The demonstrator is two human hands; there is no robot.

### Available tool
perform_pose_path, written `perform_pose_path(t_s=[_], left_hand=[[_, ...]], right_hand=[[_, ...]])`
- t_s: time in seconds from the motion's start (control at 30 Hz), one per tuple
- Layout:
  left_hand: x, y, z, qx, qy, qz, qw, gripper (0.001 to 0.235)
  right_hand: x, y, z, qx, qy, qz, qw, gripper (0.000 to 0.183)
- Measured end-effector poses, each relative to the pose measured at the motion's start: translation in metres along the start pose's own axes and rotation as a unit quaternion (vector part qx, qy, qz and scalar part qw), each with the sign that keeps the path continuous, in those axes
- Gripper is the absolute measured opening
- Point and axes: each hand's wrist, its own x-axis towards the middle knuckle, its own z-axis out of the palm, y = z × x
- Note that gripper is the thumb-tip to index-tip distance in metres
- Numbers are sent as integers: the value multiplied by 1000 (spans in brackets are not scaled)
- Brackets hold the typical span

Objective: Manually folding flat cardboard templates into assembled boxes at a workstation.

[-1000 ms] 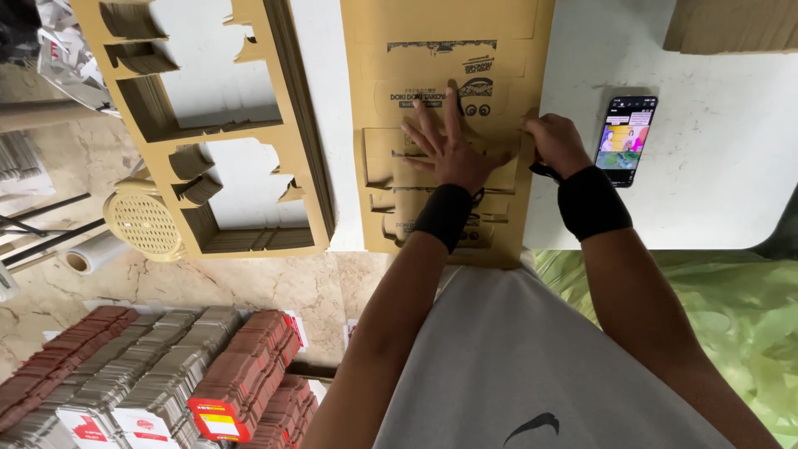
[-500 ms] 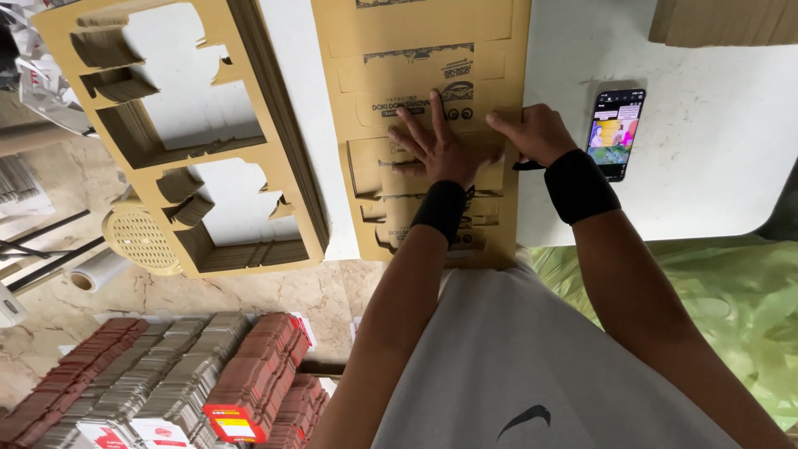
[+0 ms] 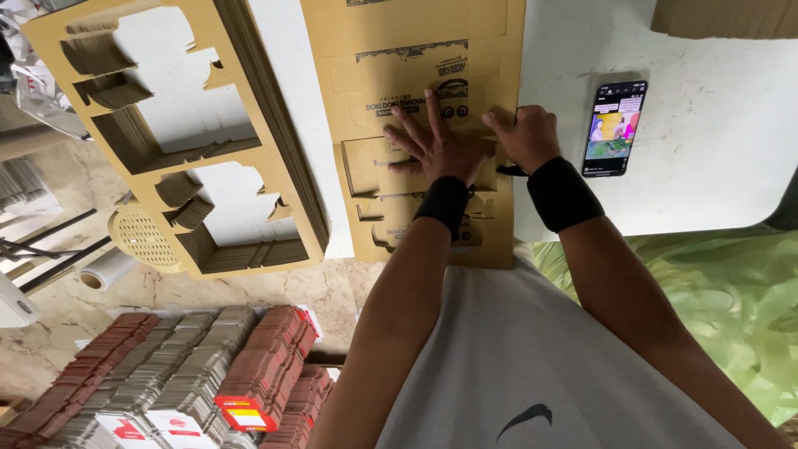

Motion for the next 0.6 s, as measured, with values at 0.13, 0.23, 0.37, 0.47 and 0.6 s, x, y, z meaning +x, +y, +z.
perform_pose_path(t_s=[0.13,0.23,0.37,0.47,0.6], left_hand=[[10,-10,19,33,16,-5,999,126],[-5,7,-3,7,18,8,1000,120],[-11,3,-7,-64,-17,7,998,114],[27,-20,33,-34,26,5,999,111],[-10,1,-6,0,30,12,999,114]], right_hand=[[-11,-22,24,0,41,30,999,65],[4,13,25,-11,46,-3,999,63],[-15,-4,21,-148,112,-181,966,40],[-41,-29,20,-333,208,-424,816,20],[-57,-33,10,-140,173,-245,944,67]])
